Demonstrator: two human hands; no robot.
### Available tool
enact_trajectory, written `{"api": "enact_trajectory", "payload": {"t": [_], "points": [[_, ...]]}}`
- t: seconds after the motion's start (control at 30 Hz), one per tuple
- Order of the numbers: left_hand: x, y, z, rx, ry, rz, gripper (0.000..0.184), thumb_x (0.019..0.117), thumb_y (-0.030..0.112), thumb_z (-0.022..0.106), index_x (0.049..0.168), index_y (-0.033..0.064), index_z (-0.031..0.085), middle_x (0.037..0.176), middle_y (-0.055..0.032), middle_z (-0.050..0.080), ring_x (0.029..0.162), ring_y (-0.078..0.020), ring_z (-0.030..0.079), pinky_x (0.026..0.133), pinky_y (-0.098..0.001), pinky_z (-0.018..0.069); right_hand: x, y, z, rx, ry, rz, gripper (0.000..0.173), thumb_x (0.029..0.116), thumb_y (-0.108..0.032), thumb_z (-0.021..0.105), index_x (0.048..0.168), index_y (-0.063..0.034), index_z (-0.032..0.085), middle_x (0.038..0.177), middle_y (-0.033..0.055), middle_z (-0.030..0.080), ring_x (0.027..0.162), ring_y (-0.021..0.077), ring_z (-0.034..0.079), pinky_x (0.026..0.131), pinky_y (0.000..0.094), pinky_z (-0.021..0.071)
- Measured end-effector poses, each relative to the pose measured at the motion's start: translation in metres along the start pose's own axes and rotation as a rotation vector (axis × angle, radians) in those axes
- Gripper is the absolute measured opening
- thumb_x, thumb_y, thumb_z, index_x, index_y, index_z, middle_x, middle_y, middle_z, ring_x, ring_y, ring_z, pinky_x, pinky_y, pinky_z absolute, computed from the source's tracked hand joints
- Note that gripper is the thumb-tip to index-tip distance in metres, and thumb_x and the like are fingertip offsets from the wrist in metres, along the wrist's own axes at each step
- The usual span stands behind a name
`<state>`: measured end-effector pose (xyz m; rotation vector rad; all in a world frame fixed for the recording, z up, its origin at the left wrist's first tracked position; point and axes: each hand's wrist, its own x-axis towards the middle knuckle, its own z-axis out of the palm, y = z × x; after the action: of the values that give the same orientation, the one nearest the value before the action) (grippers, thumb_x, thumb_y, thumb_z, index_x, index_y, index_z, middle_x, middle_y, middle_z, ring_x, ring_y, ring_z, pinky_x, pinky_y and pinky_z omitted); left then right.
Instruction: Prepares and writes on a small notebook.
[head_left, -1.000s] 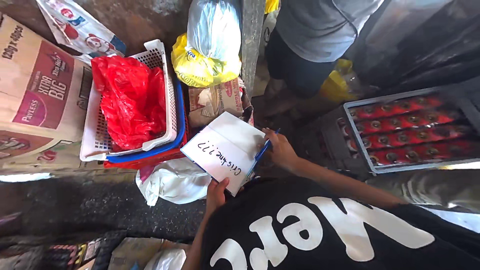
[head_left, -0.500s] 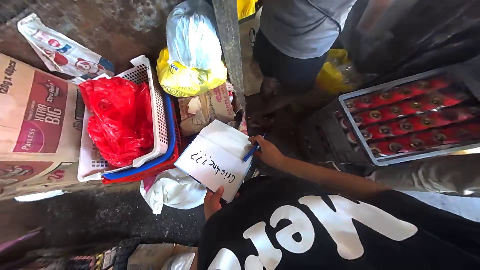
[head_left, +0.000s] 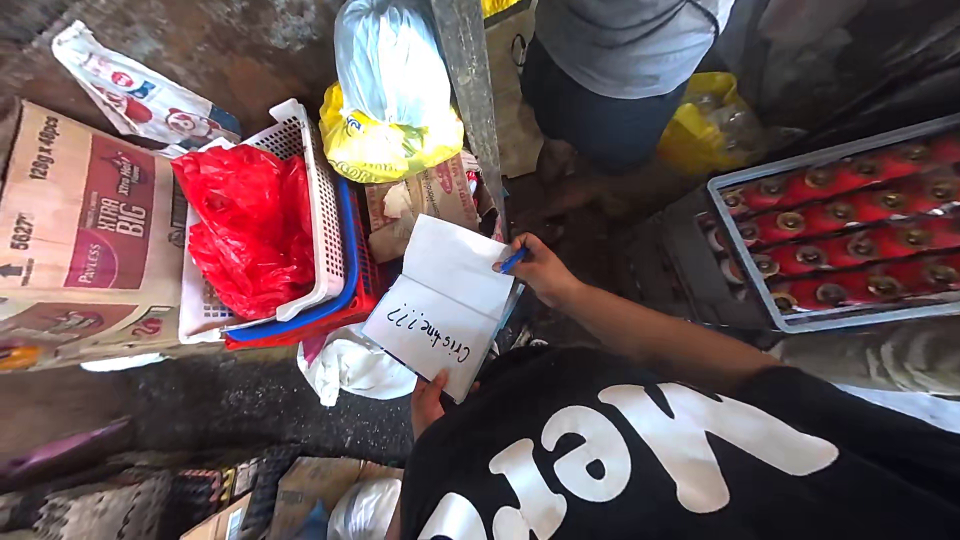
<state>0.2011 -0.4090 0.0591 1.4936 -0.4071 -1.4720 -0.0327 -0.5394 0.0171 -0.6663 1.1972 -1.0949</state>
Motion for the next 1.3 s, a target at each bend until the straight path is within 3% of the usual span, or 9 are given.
{"api": "enact_trajectory", "payload": {"t": [0.07, 0.23, 0.37, 0.47, 0.53, 0.63, 0.83, 1.0, 1.3], "points": [[-0.004, 0.003, 0.0, 0.036, 0.046, -0.027, 0.021, 0.1041, -0.006, 0.038, 0.12, -0.0019, 0.05, 0.085, -0.0022, 0.074, 0.075, -0.0086, 0.074, 0.071, -0.0267, 0.0633, 0.001, -0.002, 0.005, 0.012, 0.011, 0.014, 0.041, 0.0846, 0.011, 0.071, 0.112, -0.0047, 0.045, 0.102, 0.0095, 0.061, 0.086, 0.0161, 0.063, 0.076, 0.0348, 0.0563], [-0.008, 0.0, -0.014, 0.107, 0.101, -0.055, 0.018, 0.104, -0.006, 0.043, 0.119, -0.0026, 0.052, 0.084, 0.0001, 0.073, 0.074, -0.0044, 0.072, 0.071, -0.0224, 0.0612, 0.003, -0.003, 0.022, -0.117, -0.064, -0.2, 0.038, 0.0811, 0.012, 0.073, 0.105, -0.0036, 0.048, 0.129, 0.0151, 0.064, 0.111, 0.02, 0.066, 0.085, 0.0372, 0.0575], [-0.01, -0.004, -0.026, 0.104, 0.051, -0.051, 0.019, 0.1034, -0.007, 0.042, 0.117, -0.001, 0.054, 0.083, 0.0014, 0.074, 0.075, -0.0041, 0.072, 0.073, -0.0227, 0.0612, -0.017, -0.008, 0.039, -0.55, -0.427, -0.531, 0.02, 0.0909, -0.007, 0.072, 0.103, 0.0063, 0.062, 0.136, 0.0209, 0.063, 0.126, 0.0259, 0.063, 0.104, 0.0404, 0.0522], [-0.011, -0.004, -0.025, 0.113, 0.074, -0.058, 0.016, 0.1035, -0.005, 0.045, 0.115, -0.0024, 0.055, 0.082, -0.0001, 0.074, 0.074, -0.0052, 0.072, 0.072, -0.0239, 0.061, -0.025, -0.004, 0.049, -0.799, -0.867, -0.548, 0.029, 0.0967, -0.018, 0.069, 0.113, 0.005, 0.066, 0.139, 0.0219, 0.062, 0.137, 0.037, 0.053, 0.115, 0.0493, 0.0397], [-0.01, -0.003, -0.022, 0.146, 0.101, -0.077, 0.016, 0.104, -0.003, 0.046, 0.118, -0.0035, 0.054, 0.084, -0.0002, 0.073, 0.074, -0.0044, 0.071, 0.072, -0.0234, 0.0606, -0.022, 0.012, 0.051, -0.814, -0.95, -0.589, 0.035, 0.0947, -0.019, 0.072, 0.117, 0.0064, 0.064, 0.132, 0.0247, 0.064, 0.135, 0.0415, 0.053, 0.117, 0.0504, 0.0369], [-0.009, 0.0, -0.019, 0.177, 0.137, -0.11, 0.018, 0.1039, -0.004, 0.047, 0.121, -0.0045, 0.052, 0.086, -0.0006, 0.071, 0.075, -0.003, 0.07, 0.073, -0.022, 0.0598, -0.019, 0.02, 0.046, -0.809, -0.856, -0.671, 0.034, 0.0967, -0.02, 0.07, 0.117, 0.0069, 0.063, 0.126, 0.0255, 0.066, 0.128, 0.0398, 0.058, 0.113, 0.0486, 0.0418], [-0.008, -0.003, -0.025, 0.082, 0.103, -0.087, 0.017, 0.1036, -0.006, 0.045, 0.116, -0.0022, 0.055, 0.085, 0.0004, 0.074, 0.076, -0.004, 0.072, 0.074, -0.0231, 0.0609, -0.009, 0.0, 0.032, -0.994, -0.393, -0.352, 0.034, 0.0961, -0.015, 0.065, 0.126, 0.0023, 0.065, 0.117, 0.0225, 0.069, 0.113, 0.0394, 0.064, 0.1, 0.0523, 0.0499], [-0.009, -0.002, -0.025, 0.054, 0.105, -0.12, 0.017, 0.1045, -0.004, 0.044, 0.119, -0.0028, 0.054, 0.086, -0.0015, 0.073, 0.076, -0.0057, 0.072, 0.073, -0.0238, 0.0612, -0.005, -0.013, 0.035, -0.976, -0.376, -0.151, 0.034, 0.0934, -0.016, 0.072, 0.121, 0.0013, 0.062, 0.116, 0.0211, 0.066, 0.102, 0.031, 0.066, 0.092, 0.0478, 0.0525], [-0.016, -0.009, -0.036, 0.04, 0.088, -0.087, 0.019, 0.1048, -0.005, 0.043, 0.119, -0.0023, 0.055, 0.088, -0.0022, 0.075, 0.078, -0.007, 0.073, 0.075, -0.0249, 0.0617, -0.003, -0.005, 0.037, -0.942, -0.309, -0.32, 0.017, 0.0984, -0.012, 0.066, 0.11, 0.0011, 0.064, 0.094, 0.0188, 0.069, 0.085, 0.0321, 0.069, 0.078, 0.0505, 0.0553]]}}
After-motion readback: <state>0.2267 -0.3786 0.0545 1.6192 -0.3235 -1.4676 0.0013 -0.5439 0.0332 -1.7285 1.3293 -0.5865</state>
